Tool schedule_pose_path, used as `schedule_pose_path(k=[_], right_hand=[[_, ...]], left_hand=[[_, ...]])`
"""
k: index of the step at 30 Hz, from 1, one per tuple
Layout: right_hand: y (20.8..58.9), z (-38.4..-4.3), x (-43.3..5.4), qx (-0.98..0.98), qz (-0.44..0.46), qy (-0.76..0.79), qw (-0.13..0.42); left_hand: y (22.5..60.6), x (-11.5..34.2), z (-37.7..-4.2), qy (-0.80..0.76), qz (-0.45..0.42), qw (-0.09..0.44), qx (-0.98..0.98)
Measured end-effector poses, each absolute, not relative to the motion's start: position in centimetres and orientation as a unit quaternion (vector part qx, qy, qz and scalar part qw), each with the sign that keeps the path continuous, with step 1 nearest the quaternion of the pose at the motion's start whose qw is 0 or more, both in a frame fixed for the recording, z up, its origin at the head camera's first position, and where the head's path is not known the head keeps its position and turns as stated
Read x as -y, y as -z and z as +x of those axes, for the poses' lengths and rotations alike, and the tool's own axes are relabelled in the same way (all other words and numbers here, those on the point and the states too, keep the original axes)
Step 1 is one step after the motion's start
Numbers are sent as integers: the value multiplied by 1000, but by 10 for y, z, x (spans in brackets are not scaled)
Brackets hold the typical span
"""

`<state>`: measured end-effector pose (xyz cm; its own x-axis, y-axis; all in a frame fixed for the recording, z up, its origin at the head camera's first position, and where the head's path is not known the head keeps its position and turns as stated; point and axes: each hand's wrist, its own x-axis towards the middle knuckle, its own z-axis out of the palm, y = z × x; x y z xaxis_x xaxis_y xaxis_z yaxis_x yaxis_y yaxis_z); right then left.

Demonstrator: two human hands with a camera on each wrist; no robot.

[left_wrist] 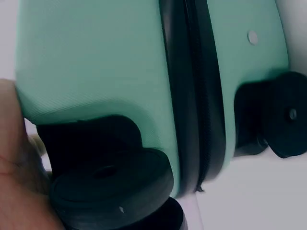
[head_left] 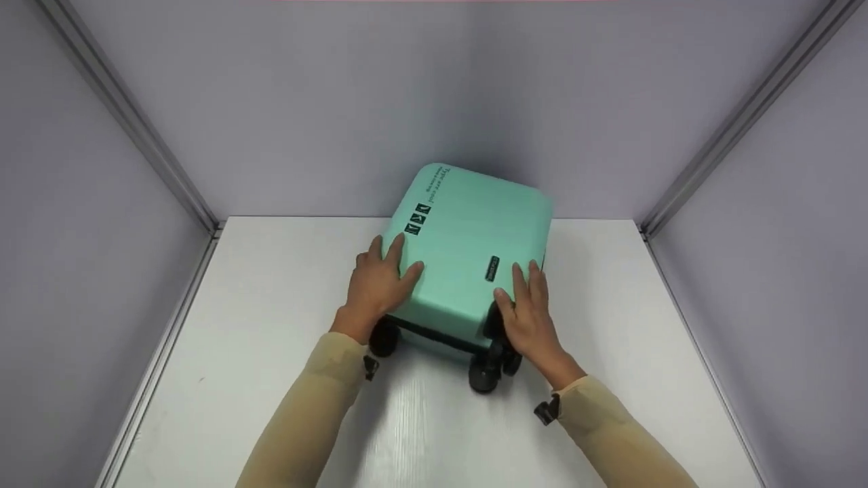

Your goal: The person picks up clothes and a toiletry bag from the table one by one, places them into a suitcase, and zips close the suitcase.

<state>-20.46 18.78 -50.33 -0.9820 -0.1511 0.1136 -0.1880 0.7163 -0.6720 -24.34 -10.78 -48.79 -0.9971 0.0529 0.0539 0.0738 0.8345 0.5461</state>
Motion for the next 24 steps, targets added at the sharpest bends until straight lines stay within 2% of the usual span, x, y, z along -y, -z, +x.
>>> schedule_pose_path(k=[5, 10, 19, 24], right_hand=[[501, -244, -221, 903, 115, -414, 8], [500, -273, -245, 873, 81, -480, -34], [524, -272, -271, 815, -20, -576, -53], [539, -267, -288, 840, -9, -535, -92]], left_hand=[[484, 98, -219, 322, -40, -3, 946], [486, 91, -211, 317, -76, -41, 944], [493, 88, -216, 341, -74, -7, 937], [491, 86, -216, 341, -73, 10, 937]])
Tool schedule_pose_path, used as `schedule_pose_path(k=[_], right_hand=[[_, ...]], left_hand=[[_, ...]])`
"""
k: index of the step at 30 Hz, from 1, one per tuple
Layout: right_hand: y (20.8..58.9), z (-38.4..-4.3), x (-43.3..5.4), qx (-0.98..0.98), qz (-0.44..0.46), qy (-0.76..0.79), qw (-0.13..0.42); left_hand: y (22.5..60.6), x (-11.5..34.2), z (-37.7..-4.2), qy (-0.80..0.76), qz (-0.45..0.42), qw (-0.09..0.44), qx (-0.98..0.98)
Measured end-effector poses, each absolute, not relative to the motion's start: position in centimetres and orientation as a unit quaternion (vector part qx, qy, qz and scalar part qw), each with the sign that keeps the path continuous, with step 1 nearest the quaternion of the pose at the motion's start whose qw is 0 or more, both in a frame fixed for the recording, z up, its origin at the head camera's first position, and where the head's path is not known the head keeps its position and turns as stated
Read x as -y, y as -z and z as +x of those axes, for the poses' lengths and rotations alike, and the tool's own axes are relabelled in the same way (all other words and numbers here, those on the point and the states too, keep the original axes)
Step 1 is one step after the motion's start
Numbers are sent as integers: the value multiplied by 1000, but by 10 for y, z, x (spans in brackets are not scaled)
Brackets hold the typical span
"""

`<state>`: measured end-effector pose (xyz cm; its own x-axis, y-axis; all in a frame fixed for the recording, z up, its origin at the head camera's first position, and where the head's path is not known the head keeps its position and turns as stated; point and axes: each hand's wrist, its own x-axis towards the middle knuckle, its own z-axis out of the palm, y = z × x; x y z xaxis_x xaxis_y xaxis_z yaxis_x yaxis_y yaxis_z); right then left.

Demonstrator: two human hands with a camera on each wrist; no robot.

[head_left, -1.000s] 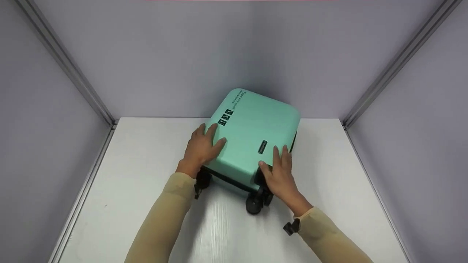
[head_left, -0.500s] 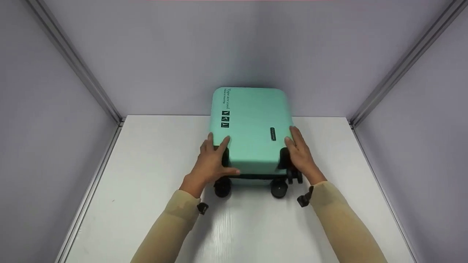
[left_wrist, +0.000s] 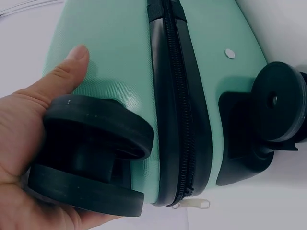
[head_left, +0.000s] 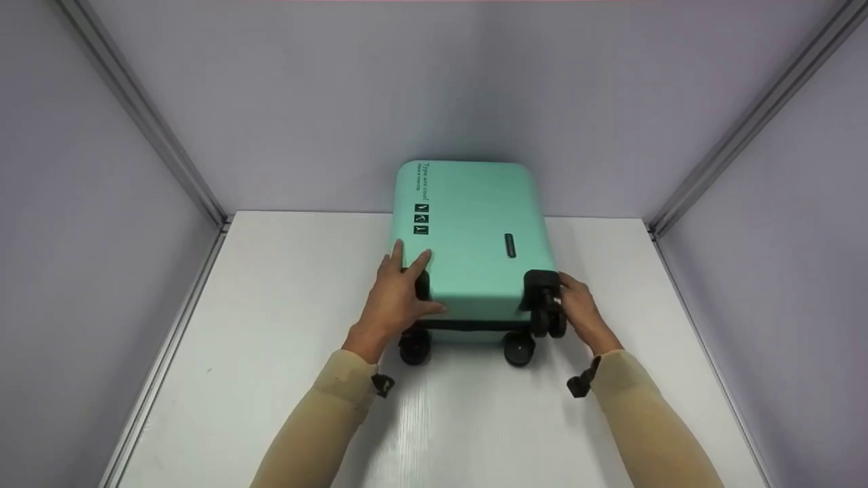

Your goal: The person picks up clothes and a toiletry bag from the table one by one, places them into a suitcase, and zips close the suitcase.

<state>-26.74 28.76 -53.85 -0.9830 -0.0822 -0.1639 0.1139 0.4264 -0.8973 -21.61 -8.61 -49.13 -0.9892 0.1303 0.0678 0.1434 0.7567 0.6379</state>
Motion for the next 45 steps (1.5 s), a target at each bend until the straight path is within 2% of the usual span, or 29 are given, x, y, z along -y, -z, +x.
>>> schedule_pose_path(k=[5, 11, 15, 19, 22, 25, 33, 45], right_hand=[[547, -270, -299, -910, -44, 409, 56], [554, -269, -302, -945, -60, 322, -2], [564, -254, -302, -960, -114, 238, -98], [575, -233, -299, -942, -151, 220, -201], [583, -220, -293, -928, -154, 232, -248], [588, -208, -284, -924, -128, 257, -254], [595, -180, -257, -914, -58, 340, -215], [607, -164, -230, -892, -53, 342, -291]], left_hand=[[490, 85, -217, 339, -70, 18, 938], [489, 83, -219, 339, -71, 21, 938], [488, 81, -220, 336, -67, 18, 939], [486, 80, -219, 336, -65, 20, 940], [485, 80, -219, 336, -61, 25, 940], [485, 81, -217, 337, -60, 27, 939], [485, 81, -216, 340, -63, 33, 938], [485, 81, -214, 345, -56, 27, 937]])
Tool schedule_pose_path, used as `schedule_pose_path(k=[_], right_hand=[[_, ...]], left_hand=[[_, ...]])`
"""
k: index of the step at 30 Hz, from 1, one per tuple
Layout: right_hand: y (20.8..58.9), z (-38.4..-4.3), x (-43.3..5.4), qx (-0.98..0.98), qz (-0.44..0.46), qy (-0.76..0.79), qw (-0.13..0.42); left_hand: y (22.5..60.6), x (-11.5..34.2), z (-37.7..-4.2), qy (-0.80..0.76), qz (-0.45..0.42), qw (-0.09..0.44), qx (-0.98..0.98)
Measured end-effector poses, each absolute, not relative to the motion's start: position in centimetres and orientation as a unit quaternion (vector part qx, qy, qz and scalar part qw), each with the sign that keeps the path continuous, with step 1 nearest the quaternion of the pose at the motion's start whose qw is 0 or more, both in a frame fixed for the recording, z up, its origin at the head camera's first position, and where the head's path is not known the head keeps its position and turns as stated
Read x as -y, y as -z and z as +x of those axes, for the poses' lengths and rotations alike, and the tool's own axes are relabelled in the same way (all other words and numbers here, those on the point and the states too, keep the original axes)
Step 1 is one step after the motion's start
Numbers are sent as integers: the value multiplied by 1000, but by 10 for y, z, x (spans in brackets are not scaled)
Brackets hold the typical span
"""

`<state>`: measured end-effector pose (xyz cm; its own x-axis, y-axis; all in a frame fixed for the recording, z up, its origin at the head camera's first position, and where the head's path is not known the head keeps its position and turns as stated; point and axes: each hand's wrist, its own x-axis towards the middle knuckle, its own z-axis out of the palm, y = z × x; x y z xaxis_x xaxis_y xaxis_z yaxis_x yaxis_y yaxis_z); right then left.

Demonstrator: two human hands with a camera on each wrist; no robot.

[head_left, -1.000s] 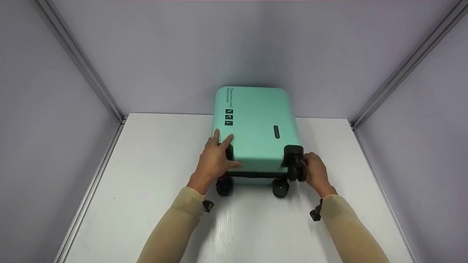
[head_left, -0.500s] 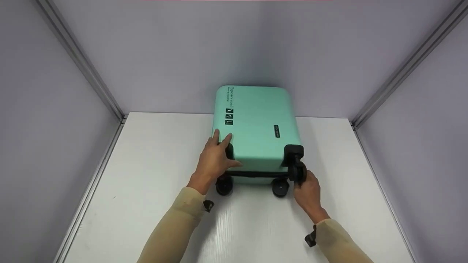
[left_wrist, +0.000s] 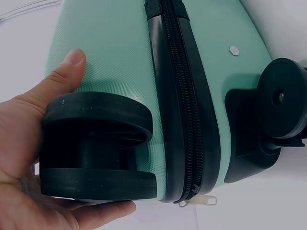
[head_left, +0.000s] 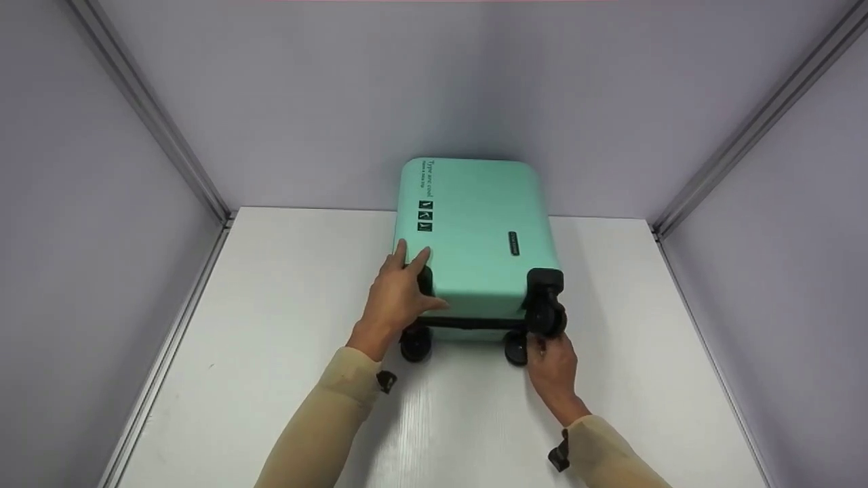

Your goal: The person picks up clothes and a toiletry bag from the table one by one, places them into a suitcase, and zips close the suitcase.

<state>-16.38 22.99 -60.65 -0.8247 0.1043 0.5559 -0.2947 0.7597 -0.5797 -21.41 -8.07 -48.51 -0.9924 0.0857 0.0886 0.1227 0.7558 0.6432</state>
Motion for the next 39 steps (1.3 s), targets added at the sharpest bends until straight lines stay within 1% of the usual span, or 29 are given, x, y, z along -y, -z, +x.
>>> schedule_pose_path(k=[6, 17, 20, 25, 29, 32, 39], right_hand=[[607, -162, -220, 891, 60, -340, 295], [612, -159, -183, 884, 109, -338, 304], [611, -158, -170, 883, 124, -345, 292], [607, -152, -149, 891, 145, -354, 244], [605, -148, -136, 897, 163, -348, 220], [605, -148, -130, 897, 178, -342, 217], [608, -150, -120, 895, 219, -314, 230]], left_hand=[[486, 81, -214, 344, -54, 29, 937], [486, 80, -214, 348, -49, 17, 936], [486, 80, -214, 347, -48, 17, 936], [487, 81, -214, 345, -49, 20, 937], [487, 81, -213, 344, -51, 24, 937], [488, 82, -213, 343, -53, 27, 938], [488, 81, -213, 345, -54, 32, 937]])
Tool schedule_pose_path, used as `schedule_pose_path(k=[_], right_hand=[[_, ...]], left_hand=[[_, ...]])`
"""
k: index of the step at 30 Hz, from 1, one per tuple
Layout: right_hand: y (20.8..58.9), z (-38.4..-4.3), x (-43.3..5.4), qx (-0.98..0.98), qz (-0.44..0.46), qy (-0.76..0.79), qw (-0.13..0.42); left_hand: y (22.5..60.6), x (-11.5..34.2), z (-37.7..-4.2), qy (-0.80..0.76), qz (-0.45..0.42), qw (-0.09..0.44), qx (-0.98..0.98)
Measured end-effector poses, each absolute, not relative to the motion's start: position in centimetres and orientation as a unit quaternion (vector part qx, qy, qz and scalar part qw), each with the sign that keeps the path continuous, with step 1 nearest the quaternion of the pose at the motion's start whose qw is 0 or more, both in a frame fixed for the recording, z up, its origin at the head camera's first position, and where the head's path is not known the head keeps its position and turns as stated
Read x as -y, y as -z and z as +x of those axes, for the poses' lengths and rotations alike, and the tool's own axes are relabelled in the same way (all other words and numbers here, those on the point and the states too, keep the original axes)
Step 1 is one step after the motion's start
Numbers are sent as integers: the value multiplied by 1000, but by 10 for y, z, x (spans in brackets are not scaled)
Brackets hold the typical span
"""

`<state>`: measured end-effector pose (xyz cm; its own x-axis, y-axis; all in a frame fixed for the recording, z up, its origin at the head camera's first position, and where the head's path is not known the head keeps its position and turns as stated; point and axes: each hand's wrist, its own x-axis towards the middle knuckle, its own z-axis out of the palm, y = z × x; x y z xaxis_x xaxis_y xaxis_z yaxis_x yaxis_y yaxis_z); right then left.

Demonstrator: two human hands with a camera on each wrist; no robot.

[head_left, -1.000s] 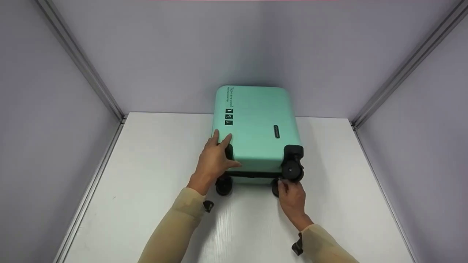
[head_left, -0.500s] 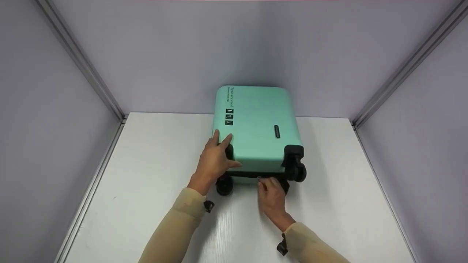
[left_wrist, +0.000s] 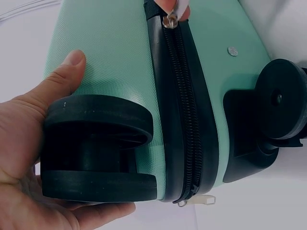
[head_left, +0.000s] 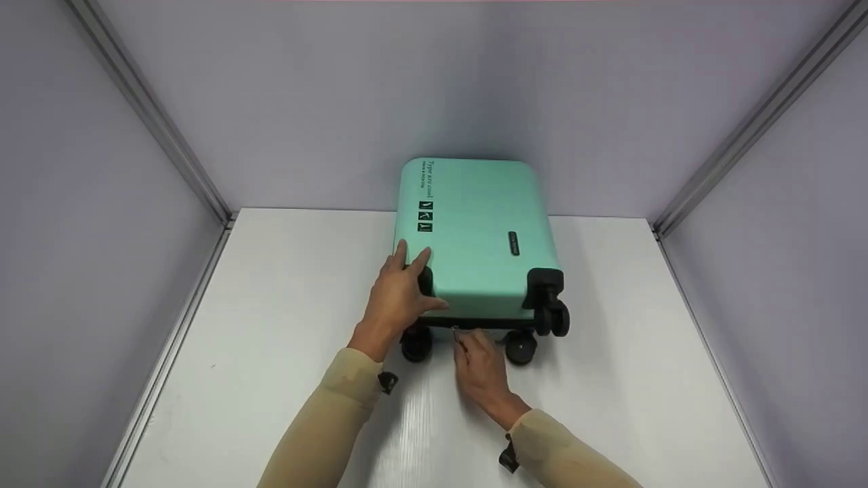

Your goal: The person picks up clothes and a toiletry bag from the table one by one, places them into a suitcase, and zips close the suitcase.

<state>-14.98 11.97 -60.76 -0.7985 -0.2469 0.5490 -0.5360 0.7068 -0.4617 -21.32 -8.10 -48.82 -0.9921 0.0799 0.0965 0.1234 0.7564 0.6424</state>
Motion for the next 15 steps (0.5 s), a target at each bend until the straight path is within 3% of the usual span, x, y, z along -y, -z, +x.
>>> schedule_pose_path(k=[9, 15], right_hand=[[603, -150, -119, 898, 254, -293, 207], [576, -161, -138, 878, 288, -267, 274]], left_hand=[[489, 78, -212, 358, -53, 31, 932], [492, 75, -206, 363, -45, 22, 931]])
